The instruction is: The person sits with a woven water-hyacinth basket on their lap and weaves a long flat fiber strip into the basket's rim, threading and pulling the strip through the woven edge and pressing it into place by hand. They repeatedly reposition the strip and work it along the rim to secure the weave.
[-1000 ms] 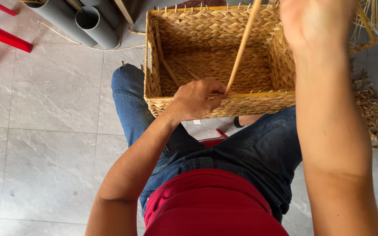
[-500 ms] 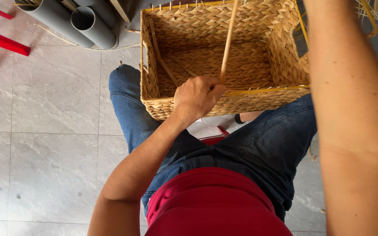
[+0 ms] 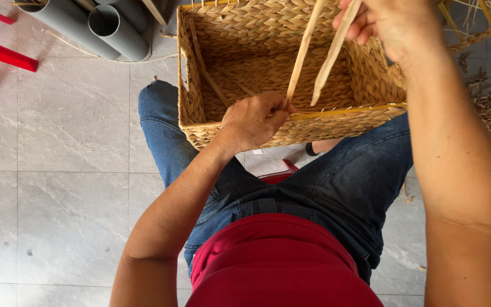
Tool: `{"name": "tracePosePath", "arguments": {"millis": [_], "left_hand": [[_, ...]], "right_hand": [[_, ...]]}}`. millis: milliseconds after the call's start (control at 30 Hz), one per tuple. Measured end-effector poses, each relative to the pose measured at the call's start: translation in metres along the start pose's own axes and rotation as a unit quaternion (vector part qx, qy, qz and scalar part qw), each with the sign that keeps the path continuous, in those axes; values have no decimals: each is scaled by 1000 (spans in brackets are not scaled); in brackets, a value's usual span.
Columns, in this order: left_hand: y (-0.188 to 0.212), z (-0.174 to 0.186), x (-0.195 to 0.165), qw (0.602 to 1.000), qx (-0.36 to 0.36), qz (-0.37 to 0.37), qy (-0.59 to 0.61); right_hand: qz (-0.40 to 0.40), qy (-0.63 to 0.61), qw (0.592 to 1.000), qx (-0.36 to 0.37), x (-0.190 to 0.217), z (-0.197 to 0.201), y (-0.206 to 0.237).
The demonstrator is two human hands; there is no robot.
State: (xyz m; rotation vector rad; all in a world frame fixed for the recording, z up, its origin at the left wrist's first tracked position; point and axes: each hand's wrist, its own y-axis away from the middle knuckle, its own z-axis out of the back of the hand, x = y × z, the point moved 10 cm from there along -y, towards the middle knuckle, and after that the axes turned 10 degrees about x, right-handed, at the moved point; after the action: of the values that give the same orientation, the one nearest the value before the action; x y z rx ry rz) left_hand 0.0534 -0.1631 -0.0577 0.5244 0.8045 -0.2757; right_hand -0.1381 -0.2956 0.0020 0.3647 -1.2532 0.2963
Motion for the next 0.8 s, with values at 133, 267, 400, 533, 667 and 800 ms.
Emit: {"name": "tracePosePath", "arguments": {"millis": [133, 267, 400, 533, 667, 800], "left_hand": [[3, 3, -7, 999, -14, -12, -41], [2, -3, -18, 989, -47, -27, -135], [2, -6, -17, 986, -56, -41, -149], [4, -5, -14, 990, -57, -35, -127], [5, -1, -17, 990, -71, -57, -109], [3, -1, -11, 992, -57, -60, -94]], "right_hand": [[24, -12, 1000, 1, 3, -24, 2], [41, -36, 998, 11, 2, -39, 3], [19, -67, 997, 15, -12, -44, 2], [8, -77, 996, 31, -19, -46, 1], [-35, -86, 995, 37, -25, -52, -1], [-77, -96, 989, 79, -31, -66, 1]]}}
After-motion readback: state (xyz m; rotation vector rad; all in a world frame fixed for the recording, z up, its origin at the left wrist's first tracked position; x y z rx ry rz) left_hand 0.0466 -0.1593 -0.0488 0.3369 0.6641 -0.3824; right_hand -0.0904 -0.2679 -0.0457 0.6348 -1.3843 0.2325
